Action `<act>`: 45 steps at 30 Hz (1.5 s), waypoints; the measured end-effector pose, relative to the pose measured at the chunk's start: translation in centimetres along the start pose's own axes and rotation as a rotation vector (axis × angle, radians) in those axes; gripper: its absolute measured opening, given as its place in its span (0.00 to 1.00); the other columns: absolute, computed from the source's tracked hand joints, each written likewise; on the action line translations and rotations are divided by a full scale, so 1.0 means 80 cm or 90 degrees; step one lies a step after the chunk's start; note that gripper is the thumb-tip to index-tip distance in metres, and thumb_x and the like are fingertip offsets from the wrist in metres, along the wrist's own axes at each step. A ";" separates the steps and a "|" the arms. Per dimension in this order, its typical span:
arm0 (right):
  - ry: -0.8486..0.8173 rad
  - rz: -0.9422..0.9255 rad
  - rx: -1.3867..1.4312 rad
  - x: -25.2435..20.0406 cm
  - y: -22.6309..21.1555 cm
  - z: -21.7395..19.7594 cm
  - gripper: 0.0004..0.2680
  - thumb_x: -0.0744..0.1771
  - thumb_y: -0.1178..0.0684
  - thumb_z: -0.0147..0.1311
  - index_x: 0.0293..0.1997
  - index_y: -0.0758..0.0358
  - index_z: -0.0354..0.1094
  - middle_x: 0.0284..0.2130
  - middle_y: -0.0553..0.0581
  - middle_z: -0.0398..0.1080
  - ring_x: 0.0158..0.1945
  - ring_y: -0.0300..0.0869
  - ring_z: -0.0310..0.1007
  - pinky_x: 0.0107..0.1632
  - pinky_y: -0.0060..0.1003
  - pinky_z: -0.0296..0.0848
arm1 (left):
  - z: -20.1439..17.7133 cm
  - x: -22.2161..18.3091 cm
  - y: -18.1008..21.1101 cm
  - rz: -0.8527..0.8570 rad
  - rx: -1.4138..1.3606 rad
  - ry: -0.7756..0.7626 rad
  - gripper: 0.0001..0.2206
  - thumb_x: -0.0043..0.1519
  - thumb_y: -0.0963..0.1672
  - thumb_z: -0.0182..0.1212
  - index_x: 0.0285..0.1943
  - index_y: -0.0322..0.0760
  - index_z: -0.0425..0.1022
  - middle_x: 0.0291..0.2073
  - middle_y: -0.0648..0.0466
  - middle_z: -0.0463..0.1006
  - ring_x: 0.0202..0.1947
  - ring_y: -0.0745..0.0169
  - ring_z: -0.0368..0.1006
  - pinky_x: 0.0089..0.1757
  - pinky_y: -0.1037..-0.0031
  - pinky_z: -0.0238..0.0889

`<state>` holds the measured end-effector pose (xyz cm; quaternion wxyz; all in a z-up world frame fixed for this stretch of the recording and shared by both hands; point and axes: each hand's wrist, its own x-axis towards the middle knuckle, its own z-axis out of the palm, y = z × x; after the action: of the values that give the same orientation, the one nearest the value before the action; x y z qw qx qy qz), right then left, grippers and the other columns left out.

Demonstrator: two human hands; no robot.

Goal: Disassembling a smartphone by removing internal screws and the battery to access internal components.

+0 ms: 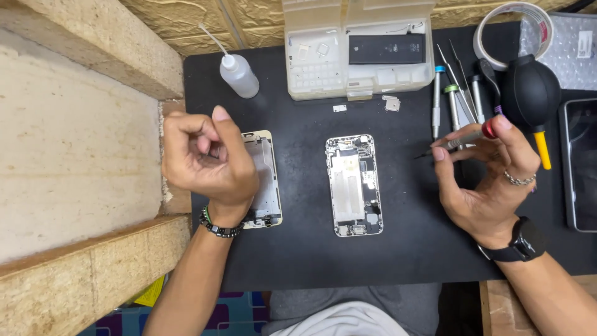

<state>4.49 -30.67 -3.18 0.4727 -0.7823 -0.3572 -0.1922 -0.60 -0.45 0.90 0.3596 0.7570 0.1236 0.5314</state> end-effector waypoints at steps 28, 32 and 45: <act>0.077 -0.044 -0.045 -0.002 0.004 0.008 0.23 0.69 0.70 0.59 0.71 0.64 0.51 0.43 0.68 0.68 0.41 0.47 0.79 0.39 0.29 0.80 | -0.013 0.021 0.043 0.001 -0.063 -0.042 0.15 0.66 0.36 0.53 0.51 0.30 0.47 0.48 0.44 0.50 0.30 0.56 0.50 0.35 0.69 0.51; 0.100 -0.017 -0.036 -0.001 0.003 0.010 0.24 0.68 0.68 0.63 0.69 0.65 0.52 0.43 0.65 0.70 0.43 0.46 0.80 0.38 0.28 0.83 | -0.021 0.033 0.083 -0.027 -0.025 -0.215 0.15 0.69 0.36 0.52 0.58 0.24 0.50 0.50 0.39 0.54 0.38 0.54 0.58 0.31 0.74 0.54; 0.123 0.048 0.027 0.001 -0.004 0.008 0.22 0.67 0.66 0.61 0.67 0.66 0.53 0.43 0.66 0.73 0.43 0.44 0.81 0.39 0.27 0.79 | 0.049 0.104 0.115 0.268 0.023 -0.599 0.10 0.68 0.40 0.54 0.56 0.28 0.71 0.39 0.46 0.72 0.42 0.44 0.70 0.45 0.56 0.61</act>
<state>4.27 -30.00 -3.26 0.5280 -0.7630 -0.2843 -0.2412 4.49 -3.90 12.37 0.2485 0.9286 -0.1975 0.1923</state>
